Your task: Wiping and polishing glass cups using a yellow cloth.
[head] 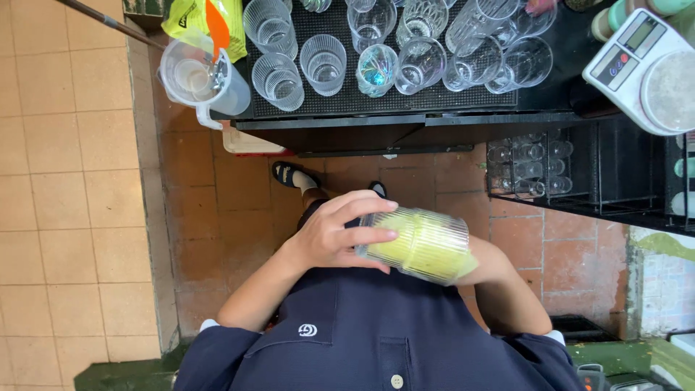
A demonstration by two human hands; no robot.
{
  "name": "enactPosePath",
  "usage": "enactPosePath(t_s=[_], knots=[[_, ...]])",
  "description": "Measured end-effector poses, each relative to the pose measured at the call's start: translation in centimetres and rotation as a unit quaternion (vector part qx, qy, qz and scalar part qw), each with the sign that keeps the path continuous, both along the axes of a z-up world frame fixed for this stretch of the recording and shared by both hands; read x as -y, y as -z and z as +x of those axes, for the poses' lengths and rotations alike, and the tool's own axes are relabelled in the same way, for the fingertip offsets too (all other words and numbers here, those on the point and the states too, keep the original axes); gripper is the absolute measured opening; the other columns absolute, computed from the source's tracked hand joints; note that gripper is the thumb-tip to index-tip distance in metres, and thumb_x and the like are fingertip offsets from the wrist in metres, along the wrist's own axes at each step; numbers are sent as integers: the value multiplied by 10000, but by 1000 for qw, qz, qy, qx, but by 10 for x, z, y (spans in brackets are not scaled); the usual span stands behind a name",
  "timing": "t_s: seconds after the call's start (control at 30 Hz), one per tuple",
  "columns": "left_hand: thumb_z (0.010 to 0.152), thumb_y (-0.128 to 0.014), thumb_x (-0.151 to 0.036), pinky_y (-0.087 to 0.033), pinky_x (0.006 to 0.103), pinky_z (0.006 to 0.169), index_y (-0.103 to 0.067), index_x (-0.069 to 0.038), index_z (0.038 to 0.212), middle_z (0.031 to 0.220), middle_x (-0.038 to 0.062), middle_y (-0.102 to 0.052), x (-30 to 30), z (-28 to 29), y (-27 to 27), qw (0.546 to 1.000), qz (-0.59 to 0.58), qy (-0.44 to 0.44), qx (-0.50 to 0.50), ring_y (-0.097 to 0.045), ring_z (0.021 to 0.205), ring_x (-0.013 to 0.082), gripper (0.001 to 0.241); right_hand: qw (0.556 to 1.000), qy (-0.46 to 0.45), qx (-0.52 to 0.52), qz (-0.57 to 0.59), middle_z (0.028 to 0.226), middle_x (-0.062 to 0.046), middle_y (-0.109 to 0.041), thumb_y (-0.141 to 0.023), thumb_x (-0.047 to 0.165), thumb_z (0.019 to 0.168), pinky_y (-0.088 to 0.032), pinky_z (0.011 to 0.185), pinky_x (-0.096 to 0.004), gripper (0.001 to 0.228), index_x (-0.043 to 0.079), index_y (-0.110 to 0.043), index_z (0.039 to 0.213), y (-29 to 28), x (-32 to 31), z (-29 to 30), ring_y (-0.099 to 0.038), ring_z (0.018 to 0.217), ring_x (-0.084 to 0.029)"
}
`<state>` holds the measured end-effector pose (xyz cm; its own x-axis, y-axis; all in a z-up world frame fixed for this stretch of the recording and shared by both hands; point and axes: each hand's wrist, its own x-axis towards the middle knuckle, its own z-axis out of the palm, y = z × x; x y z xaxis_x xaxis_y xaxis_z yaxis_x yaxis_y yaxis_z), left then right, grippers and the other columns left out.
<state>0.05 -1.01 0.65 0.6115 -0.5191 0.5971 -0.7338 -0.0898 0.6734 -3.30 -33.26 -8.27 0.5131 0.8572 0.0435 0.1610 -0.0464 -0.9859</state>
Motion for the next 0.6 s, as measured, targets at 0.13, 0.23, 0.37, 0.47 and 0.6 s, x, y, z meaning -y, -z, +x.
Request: enactPosePath(t_s=[0.13, 0.23, 0.37, 0.47, 0.6], knots=[[781, -911, -463, -596, 431, 1022, -607, -165, 1320, 1420, 121, -571, 1, 4, 13, 999, -21, 17, -40, -669, 1218, 328, 687, 995, -16, 34, -88, 1363, -89, -672, -678, 171, 945, -524, 1028, -355, 434, 81, -617, 1365, -38, -26, -5, -643, 1242, -245], [758, -933, -473, -606, 370, 965, -604, -126, 1335, 1399, 135, -611, -4, 8, 22, 996, -8, 42, -78, -699, 1197, 292, 750, 983, 25, 141, -112, 1387, -129, -646, -631, 143, 931, -468, 1060, -404, 457, 72, -605, 1381, -60, -40, -7, -599, 1281, -308], [733, -902, -441, -584, 332, 1009, -610, -75, 1364, 1315, 132, -669, -8, 5, 30, 975, -43, 30, -218, -704, 1185, 241, 786, 987, 97, -47, -120, 1355, -138, -654, -575, 163, 955, -487, 1041, -417, 413, 56, -594, 1354, -84, -41, -1, -627, 1237, -335], [820, -849, -458, -554, 301, 1025, -590, -40, 1398, 1282, 103, -681, -8, -2, 43, 932, -110, 22, -345, -684, 1169, 177, 760, 983, 42, 115, -138, 1368, -164, -626, -610, 176, 918, -462, 1047, -436, 456, 32, -581, 1349, -93, -30, -4, -589, 1241, -377], [887, -799, -476, -521, 282, 1011, -547, -6, 1420, 1214, 65, -680, -7, -6, 47, 866, -165, -54, -468, -647, 1108, 118, 754, 899, -87, 46, -426, 1222, -53, -689, -581, 282, 925, -514, 1032, -342, 330, 133, -630, 1215, -87, -23, -14, -640, 1166, -273]])
